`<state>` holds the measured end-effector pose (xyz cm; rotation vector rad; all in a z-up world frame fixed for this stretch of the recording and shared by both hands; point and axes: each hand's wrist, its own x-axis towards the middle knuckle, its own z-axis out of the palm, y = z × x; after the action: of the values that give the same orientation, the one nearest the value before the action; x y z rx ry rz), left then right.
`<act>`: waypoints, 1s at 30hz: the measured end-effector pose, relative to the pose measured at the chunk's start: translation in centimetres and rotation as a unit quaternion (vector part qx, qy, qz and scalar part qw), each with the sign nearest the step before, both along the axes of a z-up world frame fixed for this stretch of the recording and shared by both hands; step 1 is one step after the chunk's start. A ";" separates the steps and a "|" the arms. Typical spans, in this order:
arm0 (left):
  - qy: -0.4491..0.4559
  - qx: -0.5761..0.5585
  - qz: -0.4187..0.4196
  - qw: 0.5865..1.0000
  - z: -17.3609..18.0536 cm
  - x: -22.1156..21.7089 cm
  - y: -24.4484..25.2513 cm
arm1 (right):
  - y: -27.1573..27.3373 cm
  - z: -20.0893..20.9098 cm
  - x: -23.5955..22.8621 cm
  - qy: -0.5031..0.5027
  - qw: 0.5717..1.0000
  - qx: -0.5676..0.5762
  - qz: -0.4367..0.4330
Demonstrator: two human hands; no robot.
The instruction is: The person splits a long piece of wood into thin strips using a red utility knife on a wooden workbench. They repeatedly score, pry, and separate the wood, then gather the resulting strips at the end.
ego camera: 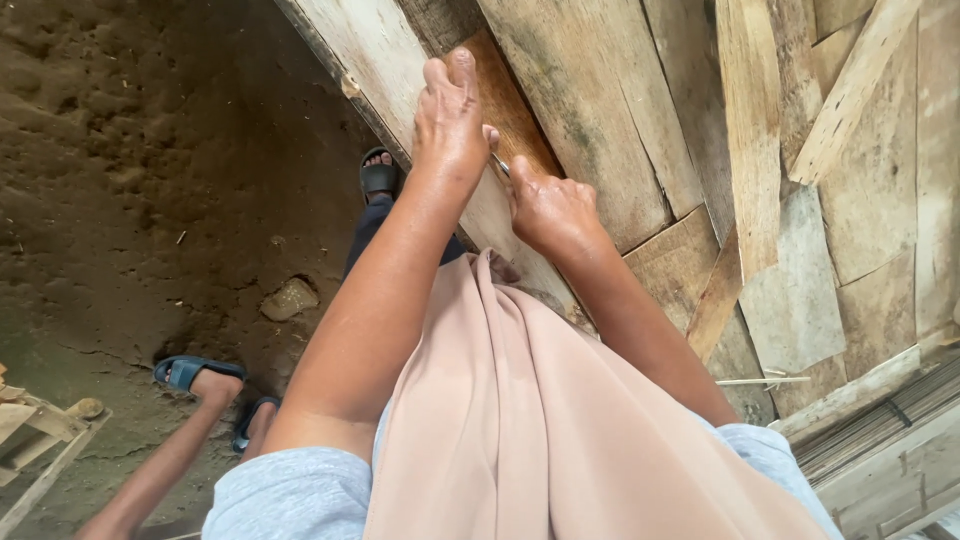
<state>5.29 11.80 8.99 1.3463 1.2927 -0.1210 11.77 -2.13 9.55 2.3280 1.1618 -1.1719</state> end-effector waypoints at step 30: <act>0.064 0.285 -0.283 0.914 -3.9 -0.7 -4.9 | -5.1 0.6 -0.8 0.016 0.999 -0.031 -0.023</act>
<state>4.55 6.87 5.08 2.2322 1.0390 -0.2473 10.94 -7.23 10.19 2.3084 1.0732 -1.2479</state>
